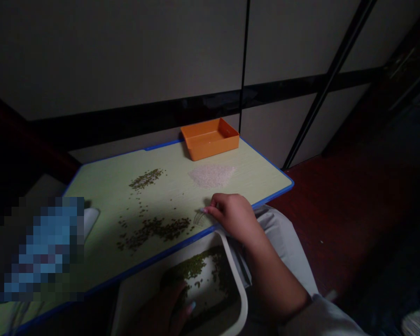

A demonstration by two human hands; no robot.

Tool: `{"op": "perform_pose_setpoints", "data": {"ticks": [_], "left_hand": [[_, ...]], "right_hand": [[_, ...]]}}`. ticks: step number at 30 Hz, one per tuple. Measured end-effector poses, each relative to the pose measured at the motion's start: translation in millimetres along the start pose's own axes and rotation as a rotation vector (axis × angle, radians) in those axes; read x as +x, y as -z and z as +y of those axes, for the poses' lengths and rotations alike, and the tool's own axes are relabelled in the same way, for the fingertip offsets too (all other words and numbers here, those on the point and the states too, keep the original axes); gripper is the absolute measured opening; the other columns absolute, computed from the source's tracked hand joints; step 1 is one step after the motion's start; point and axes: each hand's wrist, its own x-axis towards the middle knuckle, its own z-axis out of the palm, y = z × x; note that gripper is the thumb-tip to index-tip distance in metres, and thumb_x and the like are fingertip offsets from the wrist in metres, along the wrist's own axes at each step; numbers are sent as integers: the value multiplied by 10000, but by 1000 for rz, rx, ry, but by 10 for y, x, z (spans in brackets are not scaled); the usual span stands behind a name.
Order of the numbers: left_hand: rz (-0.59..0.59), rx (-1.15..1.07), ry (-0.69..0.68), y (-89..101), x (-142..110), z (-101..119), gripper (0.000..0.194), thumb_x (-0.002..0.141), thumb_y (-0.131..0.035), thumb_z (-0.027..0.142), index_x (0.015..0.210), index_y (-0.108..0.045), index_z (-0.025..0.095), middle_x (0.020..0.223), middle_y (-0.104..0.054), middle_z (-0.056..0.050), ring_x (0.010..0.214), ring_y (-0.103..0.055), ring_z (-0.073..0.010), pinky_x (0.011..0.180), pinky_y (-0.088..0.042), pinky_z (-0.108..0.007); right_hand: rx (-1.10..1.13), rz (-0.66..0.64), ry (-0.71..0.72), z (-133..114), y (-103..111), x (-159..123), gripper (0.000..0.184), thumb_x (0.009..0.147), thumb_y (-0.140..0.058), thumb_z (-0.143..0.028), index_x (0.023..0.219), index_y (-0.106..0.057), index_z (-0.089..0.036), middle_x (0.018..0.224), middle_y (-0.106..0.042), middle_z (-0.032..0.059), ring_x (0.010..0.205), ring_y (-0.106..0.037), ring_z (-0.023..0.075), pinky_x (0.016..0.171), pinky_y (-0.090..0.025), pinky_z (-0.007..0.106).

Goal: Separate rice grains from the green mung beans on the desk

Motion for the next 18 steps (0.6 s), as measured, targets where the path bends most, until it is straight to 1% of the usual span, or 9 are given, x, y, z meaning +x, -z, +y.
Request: {"op": "perform_pose_setpoints", "data": {"ticks": [5,12,18], "left_hand": [[-12,-20,18,-9,0,-15,568,945,-483,493,1460,-600,286,1558,-608,-23,1447,-561,-224,1233,-403,-366],[3,12,9,-13,10,-15,556,949,-475,500,1446,-613,291,1535,-634,-25,1422,-586,-222,1214,-420,-346],[-13,-7,-6,-40,5,-64,564,963,-465,504,1464,-596,281,1553,-614,-40,1440,-569,-236,1233,-410,-392]], "right_hand": [[8,-28,14,-25,-7,-7,194,969,-711,-361,843,-739,-215,754,-724,18,701,-580,154,633,-259,271],[-16,-12,12,-52,-32,20,191,963,-722,-371,857,-742,-214,778,-739,31,713,-594,161,632,-254,271],[-3,-39,43,-49,-43,40,205,970,-718,-367,838,-734,-210,771,-727,27,711,-581,155,640,-259,276]]}}
